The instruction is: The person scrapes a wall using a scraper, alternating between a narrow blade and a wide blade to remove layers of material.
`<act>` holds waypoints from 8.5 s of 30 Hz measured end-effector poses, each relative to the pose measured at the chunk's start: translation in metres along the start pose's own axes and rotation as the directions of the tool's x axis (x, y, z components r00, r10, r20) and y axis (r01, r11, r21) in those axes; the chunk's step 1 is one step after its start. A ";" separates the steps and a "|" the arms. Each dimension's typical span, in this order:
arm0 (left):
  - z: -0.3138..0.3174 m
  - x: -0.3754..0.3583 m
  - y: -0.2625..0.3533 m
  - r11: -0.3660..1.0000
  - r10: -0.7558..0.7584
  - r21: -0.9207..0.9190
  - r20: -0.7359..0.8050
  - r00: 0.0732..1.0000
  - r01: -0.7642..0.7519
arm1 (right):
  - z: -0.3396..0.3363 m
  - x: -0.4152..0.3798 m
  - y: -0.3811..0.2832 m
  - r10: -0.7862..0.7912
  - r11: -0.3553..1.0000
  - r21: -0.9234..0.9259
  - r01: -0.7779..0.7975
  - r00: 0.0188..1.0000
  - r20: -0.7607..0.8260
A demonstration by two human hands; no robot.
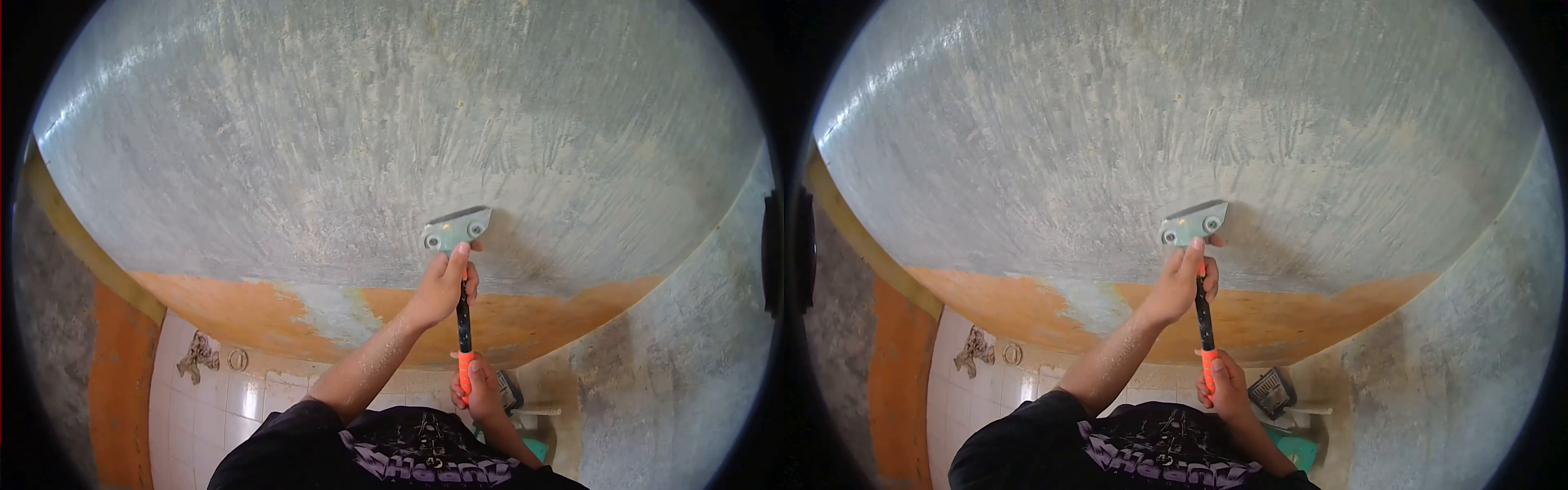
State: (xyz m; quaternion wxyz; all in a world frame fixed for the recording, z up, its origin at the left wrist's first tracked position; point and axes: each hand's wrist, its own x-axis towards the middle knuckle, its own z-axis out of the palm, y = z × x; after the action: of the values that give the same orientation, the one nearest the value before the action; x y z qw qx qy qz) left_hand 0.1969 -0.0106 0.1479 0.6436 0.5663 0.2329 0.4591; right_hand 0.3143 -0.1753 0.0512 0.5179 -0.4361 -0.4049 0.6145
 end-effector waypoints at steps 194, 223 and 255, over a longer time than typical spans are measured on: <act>0.279 0.073 -0.272 0.550 -0.430 -0.737 0.153 0.890 0.393 | -0.417 -0.088 0.010 -0.184 0.851 -0.525 -0.025 0.921 -0.343; 0.285 0.081 -0.282 0.543 -0.427 -0.679 0.283 0.859 0.494 | -0.439 -0.092 -0.009 -0.130 0.830 -0.551 -0.089 0.929 -0.346; 0.287 0.081 -0.269 0.576 -0.381 -0.702 0.223 0.897 0.419 | -0.441 -0.087 -0.026 -0.151 0.789 -0.608 -0.084 0.934 -0.325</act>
State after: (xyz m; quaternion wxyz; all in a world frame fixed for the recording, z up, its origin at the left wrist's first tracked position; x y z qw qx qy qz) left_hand 0.5583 -0.0728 -0.0164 0.9075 0.2024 0.1349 0.3425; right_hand 0.7501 -0.2374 -0.0429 0.4241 -0.6767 -0.4890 0.3508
